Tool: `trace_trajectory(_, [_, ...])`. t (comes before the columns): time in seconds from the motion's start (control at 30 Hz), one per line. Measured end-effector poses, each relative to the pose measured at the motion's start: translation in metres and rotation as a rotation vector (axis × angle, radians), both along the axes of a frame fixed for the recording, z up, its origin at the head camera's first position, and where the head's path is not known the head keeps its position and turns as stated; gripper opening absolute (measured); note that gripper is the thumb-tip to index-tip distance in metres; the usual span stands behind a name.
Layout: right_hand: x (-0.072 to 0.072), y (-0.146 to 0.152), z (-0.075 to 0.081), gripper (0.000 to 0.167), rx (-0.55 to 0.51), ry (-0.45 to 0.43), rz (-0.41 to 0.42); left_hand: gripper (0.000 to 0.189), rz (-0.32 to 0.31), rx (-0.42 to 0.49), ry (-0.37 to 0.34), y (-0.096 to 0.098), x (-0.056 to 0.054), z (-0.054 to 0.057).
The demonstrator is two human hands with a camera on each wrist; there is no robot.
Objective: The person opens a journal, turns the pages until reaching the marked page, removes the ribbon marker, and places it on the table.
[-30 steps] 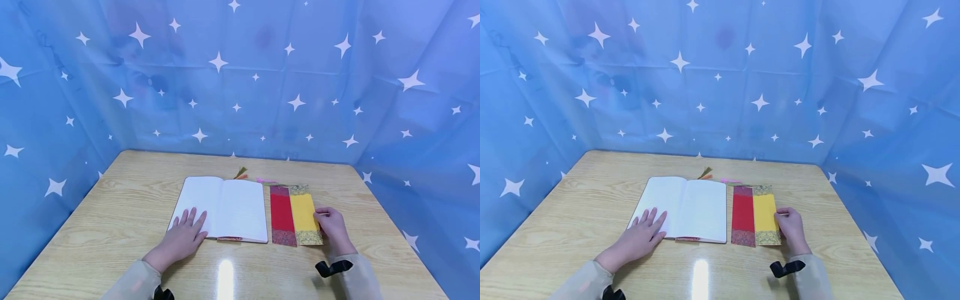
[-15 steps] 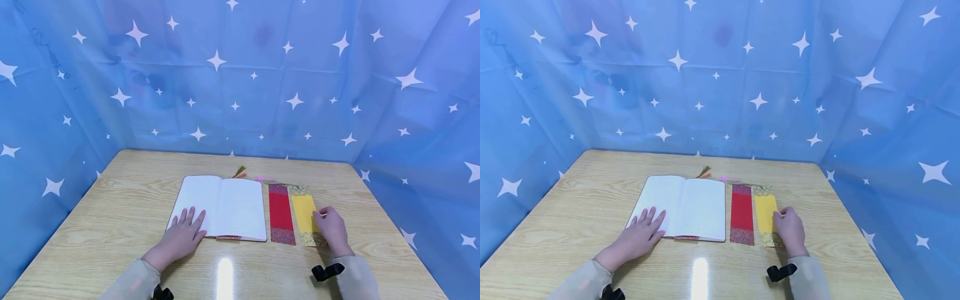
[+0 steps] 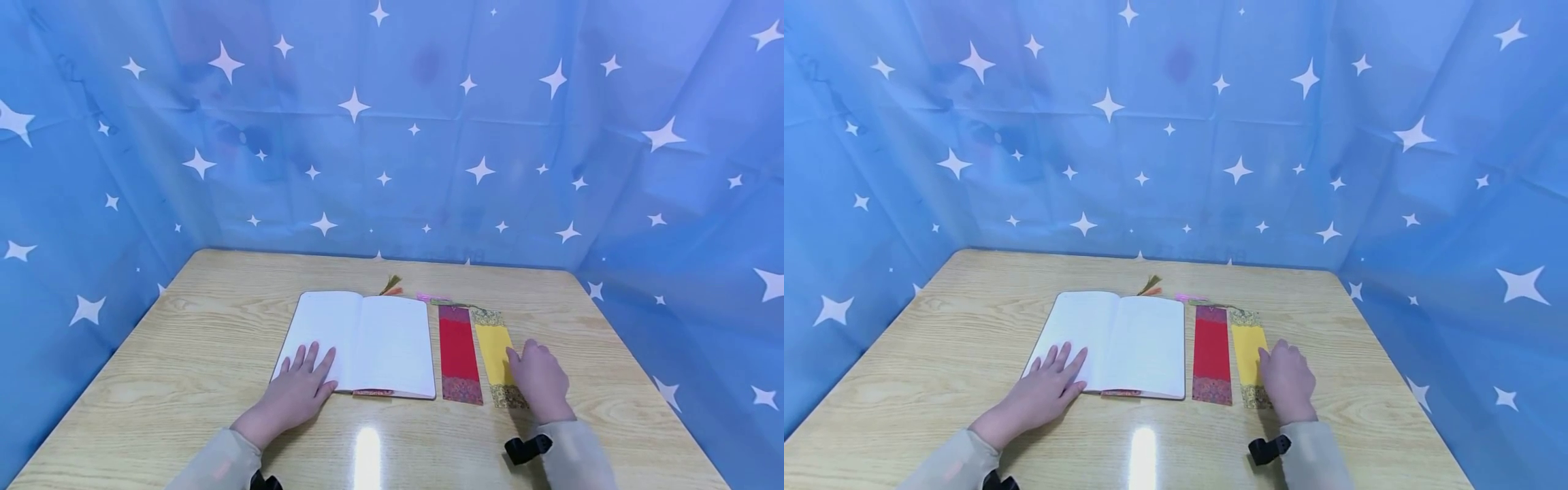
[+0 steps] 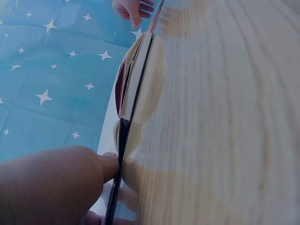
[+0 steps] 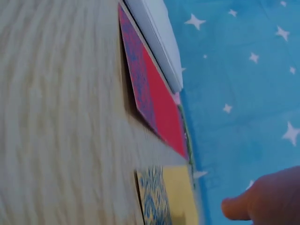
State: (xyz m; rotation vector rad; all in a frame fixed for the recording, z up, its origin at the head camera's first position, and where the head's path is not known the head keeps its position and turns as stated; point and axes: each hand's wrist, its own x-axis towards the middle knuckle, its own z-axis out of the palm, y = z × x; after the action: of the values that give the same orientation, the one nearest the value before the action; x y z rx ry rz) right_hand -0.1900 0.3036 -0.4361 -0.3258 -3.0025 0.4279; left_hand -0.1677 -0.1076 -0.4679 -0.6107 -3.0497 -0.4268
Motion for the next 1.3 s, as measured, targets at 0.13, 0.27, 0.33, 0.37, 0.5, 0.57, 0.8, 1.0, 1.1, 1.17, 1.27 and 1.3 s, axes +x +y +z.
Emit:
trace_trajectory(0.13, [-0.001,-0.017,-0.002,0.04,-0.014,0.162,0.125,0.057,0.001,-0.005,-0.002,0.0,0.0,-0.001])
trace_trajectory(0.27, [-0.003,-0.035,-0.004,0.048,-0.112,0.168,0.227,0.057,-0.003,-0.012,0.006,-0.001,0.0,-0.003])
trace_trajectory(0.33, [-0.004,-0.043,-0.004,0.05,-0.146,0.167,0.252,0.057,-0.003,-0.011,0.011,-0.001,0.0,-0.003])
trace_trajectory(0.37, [-0.004,-0.046,-0.004,0.051,-0.154,0.17,0.262,0.057,-0.003,-0.011,0.013,-0.001,0.0,-0.003])
trace_trajectory(0.5, [-0.006,-0.058,-0.004,0.053,-0.156,0.204,0.323,0.057,-0.002,-0.015,0.012,-0.001,0.0,-0.002])
trace_trajectory(0.57, [-0.008,-0.062,-0.004,0.054,-0.15,0.209,0.353,0.056,-0.004,-0.015,0.011,0.0,0.0,-0.001])
trace_trajectory(0.8, [-0.012,-0.08,-0.007,0.057,-0.109,0.213,0.477,0.056,-0.006,-0.013,0.006,0.0,0.0,0.0])
trace_trajectory(1.0, [-0.009,-0.09,-0.009,0.068,-0.115,0.115,0.594,0.056,-0.002,-0.009,0.002,0.0,0.001,0.0])
trace_trajectory(1.1, [-0.008,-0.092,-0.01,0.072,-0.116,0.08,0.651,0.057,-0.003,-0.002,-0.002,0.0,0.001,0.0])
trace_trajectory(1.17, [-0.008,-0.092,-0.011,0.074,-0.112,0.059,0.674,0.057,-0.002,0.0,-0.003,0.0,0.001,-0.001])
trace_trajectory(1.27, [-0.009,-0.093,-0.012,0.076,-0.108,0.011,0.695,0.057,-0.003,-0.005,-0.001,0.0,0.0,-0.001])
trace_trajectory(1.3, [-0.009,-0.093,-0.013,0.076,-0.109,-0.008,0.704,0.057,-0.002,-0.008,0.002,0.0,0.001,-0.001])
